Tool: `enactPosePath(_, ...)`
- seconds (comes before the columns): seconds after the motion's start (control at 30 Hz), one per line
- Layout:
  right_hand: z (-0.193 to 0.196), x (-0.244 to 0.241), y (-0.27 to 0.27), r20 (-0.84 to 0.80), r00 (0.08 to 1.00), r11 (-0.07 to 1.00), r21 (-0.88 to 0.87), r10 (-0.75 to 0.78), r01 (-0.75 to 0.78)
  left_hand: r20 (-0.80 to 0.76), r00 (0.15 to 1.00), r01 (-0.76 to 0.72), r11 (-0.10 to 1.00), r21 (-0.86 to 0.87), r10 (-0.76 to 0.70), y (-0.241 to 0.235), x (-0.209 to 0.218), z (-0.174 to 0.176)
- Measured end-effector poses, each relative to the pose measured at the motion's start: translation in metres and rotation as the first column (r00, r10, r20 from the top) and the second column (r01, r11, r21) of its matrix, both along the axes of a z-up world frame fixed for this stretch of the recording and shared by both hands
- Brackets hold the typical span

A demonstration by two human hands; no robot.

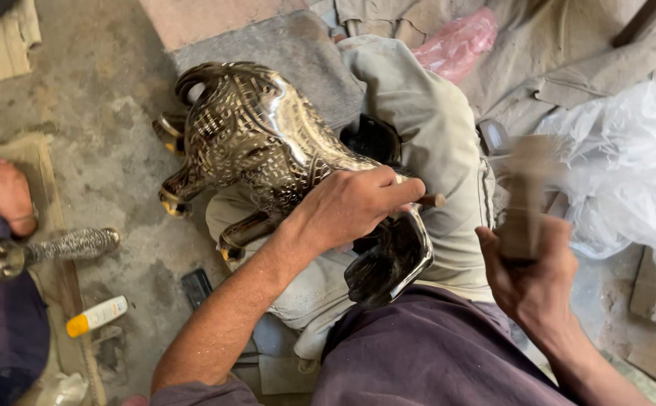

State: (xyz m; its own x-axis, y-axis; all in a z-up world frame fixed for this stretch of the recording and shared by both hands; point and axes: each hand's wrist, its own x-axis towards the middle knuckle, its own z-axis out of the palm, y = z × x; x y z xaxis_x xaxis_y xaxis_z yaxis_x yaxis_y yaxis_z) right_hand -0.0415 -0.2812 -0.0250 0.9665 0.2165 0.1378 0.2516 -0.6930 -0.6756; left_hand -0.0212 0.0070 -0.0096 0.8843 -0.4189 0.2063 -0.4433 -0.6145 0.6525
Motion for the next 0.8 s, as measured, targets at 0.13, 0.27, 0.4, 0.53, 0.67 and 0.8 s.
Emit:
enactPosePath(0.13,-0.001,0.000,-0.002,-0.192,0.980,0.953,-0.282,0.054,-0.108,0.188,0.936,-0.222,0.914,-0.340,0.297,0.019,-0.040,-0.013)
enactPosePath(0.27,0.004,-0.003,0.007,-0.394,0.900,0.965,-0.095,0.188,-0.244,-0.200,0.606,-0.530,0.203,-0.823,0.770,0.047,-0.120,-0.049)
enactPosePath(0.4,0.007,0.001,0.022,-0.063,0.679,0.680,-0.008,0.731,-0.733,-0.463,0.044,-0.739,-0.283,-0.611,0.885,0.044,-0.176,-0.106)
enactPosePath(0.53,0.002,0.015,0.032,-0.092,0.559,0.564,0.042,0.824,-0.824,-0.674,0.063,-0.773,-0.391,-0.500,0.736,0.042,-0.190,-0.149)
enactPosePath(0.67,-0.014,0.016,0.032,0.066,0.549,0.514,0.272,0.833,-0.813,-0.595,0.077,-0.844,-0.265,-0.466,0.800,0.046,-0.195,-0.146)
enactPosePath(0.8,-0.024,0.014,0.024,0.109,0.686,0.574,0.463,0.719,-0.675,-0.253,0.043,-0.946,-0.042,-0.322,0.967,0.055,-0.195,-0.103)
